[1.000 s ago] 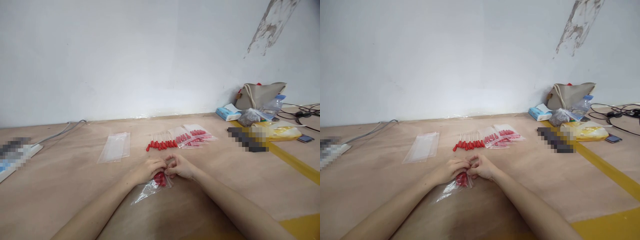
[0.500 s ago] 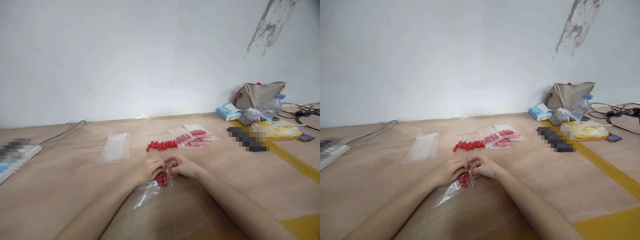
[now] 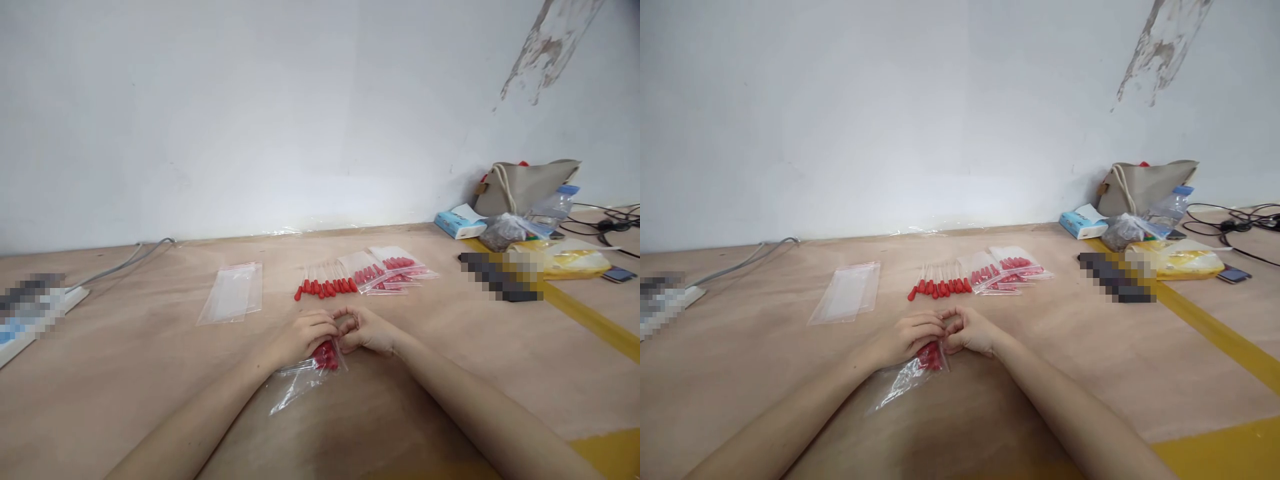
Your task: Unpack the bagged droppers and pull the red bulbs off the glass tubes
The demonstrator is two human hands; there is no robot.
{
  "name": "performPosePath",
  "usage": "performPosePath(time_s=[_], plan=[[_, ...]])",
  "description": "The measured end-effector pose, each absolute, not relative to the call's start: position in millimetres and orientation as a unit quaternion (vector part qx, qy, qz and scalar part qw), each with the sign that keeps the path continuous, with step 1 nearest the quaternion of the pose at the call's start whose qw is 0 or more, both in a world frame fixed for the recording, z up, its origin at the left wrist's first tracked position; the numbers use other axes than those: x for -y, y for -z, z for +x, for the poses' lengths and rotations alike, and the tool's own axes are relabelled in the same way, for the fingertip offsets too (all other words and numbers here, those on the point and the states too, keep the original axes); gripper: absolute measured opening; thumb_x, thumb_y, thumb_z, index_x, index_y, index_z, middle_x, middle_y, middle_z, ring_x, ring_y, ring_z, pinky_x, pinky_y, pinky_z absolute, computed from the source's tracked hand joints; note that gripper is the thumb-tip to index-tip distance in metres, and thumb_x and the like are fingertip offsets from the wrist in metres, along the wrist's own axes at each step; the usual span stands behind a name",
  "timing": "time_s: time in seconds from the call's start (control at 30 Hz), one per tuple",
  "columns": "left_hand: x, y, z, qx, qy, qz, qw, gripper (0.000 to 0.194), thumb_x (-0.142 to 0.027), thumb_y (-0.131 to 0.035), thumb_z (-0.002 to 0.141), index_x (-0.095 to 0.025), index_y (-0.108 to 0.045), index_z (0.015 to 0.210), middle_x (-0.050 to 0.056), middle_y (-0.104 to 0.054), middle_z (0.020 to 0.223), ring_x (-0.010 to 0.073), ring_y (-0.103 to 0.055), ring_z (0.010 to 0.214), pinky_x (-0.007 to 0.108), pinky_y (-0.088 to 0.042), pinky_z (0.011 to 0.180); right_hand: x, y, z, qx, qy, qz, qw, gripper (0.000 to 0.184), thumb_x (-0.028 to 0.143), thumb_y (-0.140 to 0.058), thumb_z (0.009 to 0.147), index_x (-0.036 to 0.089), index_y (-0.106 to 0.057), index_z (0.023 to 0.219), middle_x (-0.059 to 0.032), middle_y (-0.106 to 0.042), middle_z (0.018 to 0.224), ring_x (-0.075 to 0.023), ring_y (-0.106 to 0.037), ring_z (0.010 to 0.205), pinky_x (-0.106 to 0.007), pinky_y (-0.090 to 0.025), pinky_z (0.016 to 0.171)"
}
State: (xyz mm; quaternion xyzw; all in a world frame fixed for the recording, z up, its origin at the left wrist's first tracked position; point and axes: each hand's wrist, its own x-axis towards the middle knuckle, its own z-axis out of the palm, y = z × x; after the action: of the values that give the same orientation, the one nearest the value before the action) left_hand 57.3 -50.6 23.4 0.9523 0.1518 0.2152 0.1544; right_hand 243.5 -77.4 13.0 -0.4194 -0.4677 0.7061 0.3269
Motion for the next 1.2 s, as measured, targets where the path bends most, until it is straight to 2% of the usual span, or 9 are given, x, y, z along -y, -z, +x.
performPosePath(time_s=[0.27, 0.43, 0.53, 0.63, 0.77, 0.87, 0.93, 1.07, 1.2], plan=[[52.8, -24.3, 55.3, -0.192, -0.185, 0.954, 0.138, 0.021, -0.019, -0.035, 0.088, -0.017, -0.056, 0.085, 0.004, -0.061, 0.087, 0.0138, -0.054, 0.087, 0.025, -0.042, 0.078, 77.7, -13.9, 244.0, 0.473, -0.705, -0.425, 0.315, 0.054, 0.012, -0.069, 0.052, 0.015, -0.047, 0.101, 0.0034, -0.062, 0.064, -0.0096, -0.059, 0.058, -0.025, -0.049, 0.061], [53.5, -24.4, 55.2, -0.197, -0.173, 0.955, 0.141, 0.018, -0.016, -0.035, 0.087, -0.017, -0.052, 0.083, 0.004, -0.059, 0.083, 0.0131, -0.054, 0.081, 0.025, -0.042, 0.073, 77.9, -12.9, 241.3, 0.468, -0.709, -0.417, 0.325, 0.051, 0.011, -0.067, 0.051, 0.014, -0.046, 0.097, 0.004, -0.061, 0.06, -0.0101, -0.058, 0.054, -0.025, -0.049, 0.057], [53.4, -24.3, 55.5, -0.188, -0.18, 0.957, 0.131, 0.019, -0.016, -0.033, 0.088, -0.016, -0.052, 0.082, 0.005, -0.058, 0.086, 0.0138, -0.052, 0.085, 0.025, -0.041, 0.076, 78.3, -14.7, 238.1, 0.462, -0.696, -0.442, 0.327, 0.049, 0.008, -0.064, 0.051, 0.015, -0.045, 0.095, 0.0058, -0.059, 0.056, -0.0101, -0.057, 0.052, -0.025, -0.049, 0.056], [52.7, -24.3, 55.6, -0.173, -0.193, 0.96, 0.105, 0.02, -0.016, -0.033, 0.088, -0.016, -0.052, 0.08, 0.006, -0.057, 0.087, 0.0145, -0.051, 0.088, 0.026, -0.04, 0.078, 79.5, -17.1, 235.4, 0.471, -0.667, -0.477, 0.326, 0.047, 0.007, -0.061, 0.053, 0.015, -0.043, 0.095, 0.0074, -0.057, 0.054, -0.0089, -0.055, 0.048, -0.023, -0.048, 0.052], [51.4, -24.8, 55.5, -0.173, -0.206, 0.961, 0.062, 0.019, -0.017, -0.036, 0.087, -0.015, -0.052, 0.077, 0.005, -0.056, 0.078, 0.0136, -0.05, 0.079, 0.027, -0.04, 0.073, 81.2, -17.3, 233.4, 0.486, -0.658, -0.48, 0.318, 0.045, 0.012, -0.063, 0.058, 0.016, -0.042, 0.097, 0.006, -0.058, 0.057, -0.0095, -0.056, 0.049, -0.023, -0.047, 0.052], [50.9, -24.9, 56.1, -0.157, -0.209, 0.965, 0.012, 0.016, -0.017, -0.039, 0.087, -0.015, -0.054, 0.082, 0.004, -0.057, 0.079, 0.0138, -0.05, 0.08, 0.028, -0.04, 0.075, 81.4, -15.2, 231.5, 0.481, -0.656, -0.481, 0.328, 0.044, 0.013, -0.064, 0.058, 0.016, -0.042, 0.096, 0.0058, -0.058, 0.056, -0.0101, -0.056, 0.049, -0.024, -0.047, 0.052], [50.7, -24.0, 56.9, -0.142, -0.21, 0.967, -0.031, 0.016, -0.016, -0.04, 0.087, -0.015, -0.056, 0.084, 0.004, -0.058, 0.078, 0.0144, -0.049, 0.081, 0.029, -0.04, 0.076, 81.0, -12.7, 229.6, 0.481, -0.64, -0.497, 0.334, 0.042, 0.012, -0.064, 0.058, 0.016, -0.042, 0.094, 0.0069, -0.056, 0.053, -0.0093, -0.054, 0.046, -0.022, -0.045, 0.049], [50.7, -21.1, 58.1, -0.122, -0.205, 0.967, -0.088, 0.021, -0.014, -0.039, 0.086, -0.015, -0.056, 0.073, 0.004, -0.056, 0.072, 0.015, -0.048, 0.079, 0.032, -0.04, 0.077, 79.6, -4.3, 225.9, 0.495, -0.597, -0.527, 0.347, 0.039, 0.011, -0.061, 0.058, 0.018, -0.041, 0.09, 0.0095, -0.051, 0.05, -0.0073, -0.048, 0.04, -0.019, -0.039, 0.042], [52.4, -23.6, 56.7, -0.126, -0.206, 0.969, -0.058, 0.023, -0.011, -0.035, 0.087, -0.016, -0.056, 0.079, 0.005, -0.057, 0.084, 0.0152, -0.049, 0.09, 0.031, -0.04, 0.084, 75.9, 5.7, 227.1, 0.527, -0.517, -0.551, 0.39, 0.032, 0.008, -0.06, 0.057, 0.019, -0.043, 0.082, 0.0104, -0.045, 0.048, -0.0052, -0.042, 0.041, -0.017, -0.031, 0.04]])
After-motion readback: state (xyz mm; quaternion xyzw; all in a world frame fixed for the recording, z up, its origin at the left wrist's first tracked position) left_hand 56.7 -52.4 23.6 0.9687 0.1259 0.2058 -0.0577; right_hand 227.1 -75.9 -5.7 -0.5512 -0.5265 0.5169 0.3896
